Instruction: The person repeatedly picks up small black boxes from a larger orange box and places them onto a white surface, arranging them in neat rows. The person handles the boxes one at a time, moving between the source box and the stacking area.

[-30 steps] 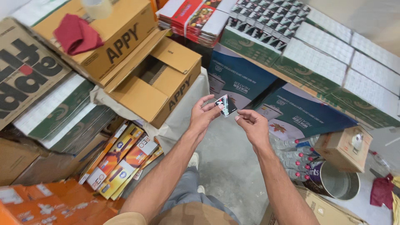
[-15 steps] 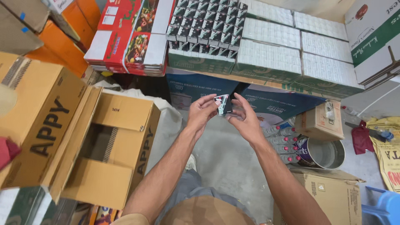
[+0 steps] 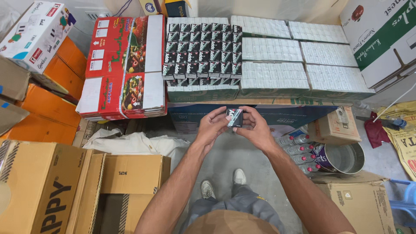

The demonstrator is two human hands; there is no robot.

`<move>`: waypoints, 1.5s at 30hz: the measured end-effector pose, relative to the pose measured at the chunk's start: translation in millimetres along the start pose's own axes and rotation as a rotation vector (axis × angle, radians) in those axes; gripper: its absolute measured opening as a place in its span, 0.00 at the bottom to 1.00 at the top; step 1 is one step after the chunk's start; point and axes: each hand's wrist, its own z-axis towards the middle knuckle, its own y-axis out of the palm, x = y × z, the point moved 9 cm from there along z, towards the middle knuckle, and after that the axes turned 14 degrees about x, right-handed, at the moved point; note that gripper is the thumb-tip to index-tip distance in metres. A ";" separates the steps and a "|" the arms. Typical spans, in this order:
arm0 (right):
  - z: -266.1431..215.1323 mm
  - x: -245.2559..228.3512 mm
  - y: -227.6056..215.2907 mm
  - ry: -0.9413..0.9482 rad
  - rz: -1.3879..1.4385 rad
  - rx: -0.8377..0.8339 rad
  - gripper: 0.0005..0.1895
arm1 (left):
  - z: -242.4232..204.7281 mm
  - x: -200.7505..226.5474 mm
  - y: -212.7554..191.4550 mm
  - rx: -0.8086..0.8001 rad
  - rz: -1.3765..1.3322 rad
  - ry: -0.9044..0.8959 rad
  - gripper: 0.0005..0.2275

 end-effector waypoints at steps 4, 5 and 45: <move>28.1 10.7 9.6 0.051 0.036 0.003 0.41 | 21.8 1.3 0.8 -0.019 0.006 -0.017 0.28; 35.2 12.4 11.5 0.048 0.003 0.003 0.42 | 29.4 1.5 0.5 -0.016 -0.006 -0.016 0.27; 446.2 -85.3 291.1 -0.613 -0.553 -0.433 0.33 | 361.1 249.6 -48.4 0.592 0.484 0.513 0.24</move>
